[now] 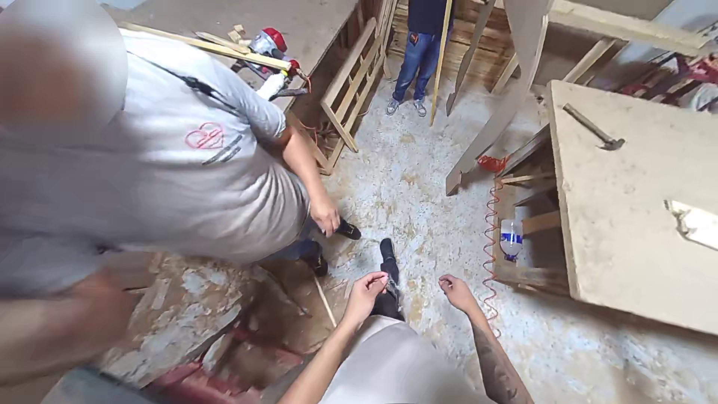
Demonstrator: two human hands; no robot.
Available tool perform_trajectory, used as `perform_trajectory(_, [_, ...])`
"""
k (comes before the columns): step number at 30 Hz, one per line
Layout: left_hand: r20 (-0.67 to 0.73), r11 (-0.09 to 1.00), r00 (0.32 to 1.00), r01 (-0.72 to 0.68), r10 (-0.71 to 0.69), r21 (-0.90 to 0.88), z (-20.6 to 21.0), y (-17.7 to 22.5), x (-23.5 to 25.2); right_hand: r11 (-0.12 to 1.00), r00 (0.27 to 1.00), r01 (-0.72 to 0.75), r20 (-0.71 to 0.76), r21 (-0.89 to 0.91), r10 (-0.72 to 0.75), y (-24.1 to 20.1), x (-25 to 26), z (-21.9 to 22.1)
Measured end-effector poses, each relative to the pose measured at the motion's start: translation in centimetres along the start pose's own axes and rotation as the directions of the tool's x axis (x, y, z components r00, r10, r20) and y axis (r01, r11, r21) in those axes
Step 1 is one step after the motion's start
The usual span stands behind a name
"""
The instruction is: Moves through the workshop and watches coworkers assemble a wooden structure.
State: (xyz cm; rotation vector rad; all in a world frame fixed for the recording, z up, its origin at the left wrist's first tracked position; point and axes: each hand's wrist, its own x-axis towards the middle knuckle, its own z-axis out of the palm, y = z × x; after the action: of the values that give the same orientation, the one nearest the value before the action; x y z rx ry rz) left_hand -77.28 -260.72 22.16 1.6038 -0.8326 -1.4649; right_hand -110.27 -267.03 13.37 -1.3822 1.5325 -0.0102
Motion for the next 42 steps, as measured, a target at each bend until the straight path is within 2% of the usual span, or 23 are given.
perform_trajectory(4, [-0.047, 0.999, 0.999, 0.000, -0.001, -0.033, -0.2, 3.6, 11.2, 0.997, 0.996, -0.015, 0.085, -0.070, 0.021, -4.1, 7.5, -4.0])
perform_trajectory(9, [-0.056, 0.997, 0.998, -0.043, 0.039, -0.062, -0.8, 12.9, 21.9, 0.980, 0.994, -0.019, 0.098, -0.200, 0.040, -12.2, 14.9, -14.1])
perform_trajectory(13, [-0.035, 0.995, 0.995, -0.094, 0.093, -0.033, -1.7, 18.9, 29.5, 0.983, 0.993, -0.053, -0.116, -0.177, 0.033, -17.0, 21.0, -23.3])
perform_trajectory(19, [-0.105, 0.993, 0.989, -0.112, 0.108, -0.038, -2.2, 24.3, 42.0, 0.996, 0.916, -0.062, -0.400, -0.059, 0.033, -20.7, 29.9, -34.4])
perform_trajectory(21, [-0.117, 0.996, 0.990, -0.087, 0.082, -0.036, -1.7, 25.5, 46.8, 0.995, 0.843, -0.070, -0.538, -0.064, 0.025, -21.7, 32.5, -38.7])
perform_trajectory(23, [-0.112, 0.999, 0.993, -0.047, 0.045, -0.020, -0.7, 26.6, 51.1, 0.994, 0.731, -0.076, -0.682, -0.081, 0.001, -22.8, 34.6, -43.5])
perform_trajectory(26, [-0.119, 0.999, 0.992, -0.037, 0.034, -0.027, 1.3, 30.6, 57.7, 0.994, 0.500, -0.041, -0.864, -0.098, -0.065, -25.9, 38.1, -52.0])
perform_trajectory(29, [-0.070, 0.999, 0.997, -0.033, 0.032, -0.009, 3.6, 36.4, 63.4, 0.994, 0.288, 0.017, -0.952, -0.106, -0.107, -28.6, 40.6, -59.0])
perform_trajectory(30, [-0.022, 0.998, 0.998, -0.060, 0.061, 0.017, 4.4, 38.3, 65.6, 0.993, 0.240, 0.047, -0.963, -0.111, -0.119, -29.8, 41.6, -61.3])
perform_trajectory(32, [0.075, 0.988, 0.989, -0.130, 0.124, 0.084, 5.5, 41.4, 69.8, 0.988, 0.200, 0.093, -0.970, -0.121, -0.137, -31.8, 43.9, -64.4])
perform_trajectory(36, [0.164, 0.973, 0.969, -0.204, 0.184, 0.112, 6.4, 46.4, 78.4, 0.987, 0.280, 0.153, -0.955, -0.058, -0.099, -35.6, 49.7, -65.2])
perform_trajectory(40, [0.287, 0.962, 0.939, -0.236, 0.189, 0.139, 5.2, 49.3, 87.1, 0.980, 0.480, 0.154, -0.877, 0.123, 0.034, -39.8, 56.7, -60.3])
perform_trajectory(42, [0.375, 0.955, 0.919, -0.213, 0.124, 0.207, 3.8, 50.6, 91.6, 0.969, 0.571, 0.108, -0.812, 0.221, 0.122, -42.0, 59.8, -56.5])
